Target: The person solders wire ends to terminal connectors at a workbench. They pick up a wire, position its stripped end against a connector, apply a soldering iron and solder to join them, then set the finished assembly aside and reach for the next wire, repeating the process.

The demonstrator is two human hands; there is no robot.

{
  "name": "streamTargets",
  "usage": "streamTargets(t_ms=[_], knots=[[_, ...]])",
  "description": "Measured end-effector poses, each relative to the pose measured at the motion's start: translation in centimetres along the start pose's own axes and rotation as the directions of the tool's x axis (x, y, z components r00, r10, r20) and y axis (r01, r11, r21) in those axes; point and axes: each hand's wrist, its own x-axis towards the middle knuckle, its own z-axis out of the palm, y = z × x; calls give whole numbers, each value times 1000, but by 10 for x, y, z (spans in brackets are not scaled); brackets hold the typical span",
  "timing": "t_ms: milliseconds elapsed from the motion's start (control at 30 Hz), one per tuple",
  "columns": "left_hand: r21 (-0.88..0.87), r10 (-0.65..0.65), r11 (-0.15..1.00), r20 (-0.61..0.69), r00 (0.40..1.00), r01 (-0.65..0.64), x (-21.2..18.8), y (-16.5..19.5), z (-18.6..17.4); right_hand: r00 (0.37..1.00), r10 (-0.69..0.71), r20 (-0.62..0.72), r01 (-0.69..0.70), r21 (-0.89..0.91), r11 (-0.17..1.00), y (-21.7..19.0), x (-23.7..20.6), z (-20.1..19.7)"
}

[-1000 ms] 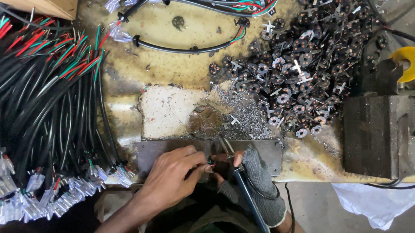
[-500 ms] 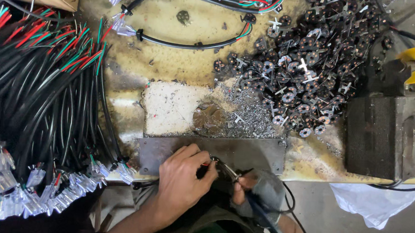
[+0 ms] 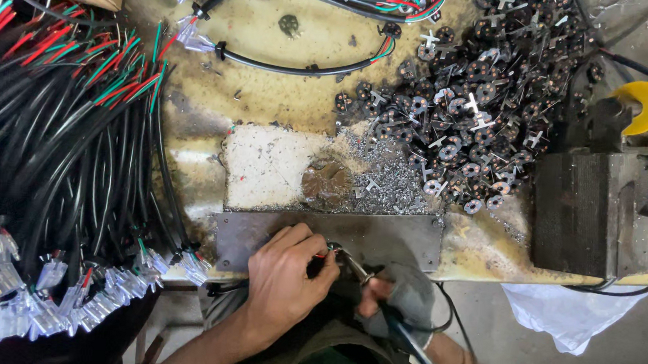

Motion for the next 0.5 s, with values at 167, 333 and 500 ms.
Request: streamTargets(t_ms=[167, 333, 500], knots=[[3, 8, 1000, 2, 1000, -8, 0, 0, 0, 640, 734, 228, -672, 629, 390, 9, -18, 0], [13, -4, 1000, 14, 1000, 3, 1, 0, -1, 788, 614, 37, -553, 480, 681, 7, -23, -3], [2, 36, 999, 19, 999, -36, 1, -2, -2, 940, 337, -50, -325, 156, 933, 3, -28, 2]])
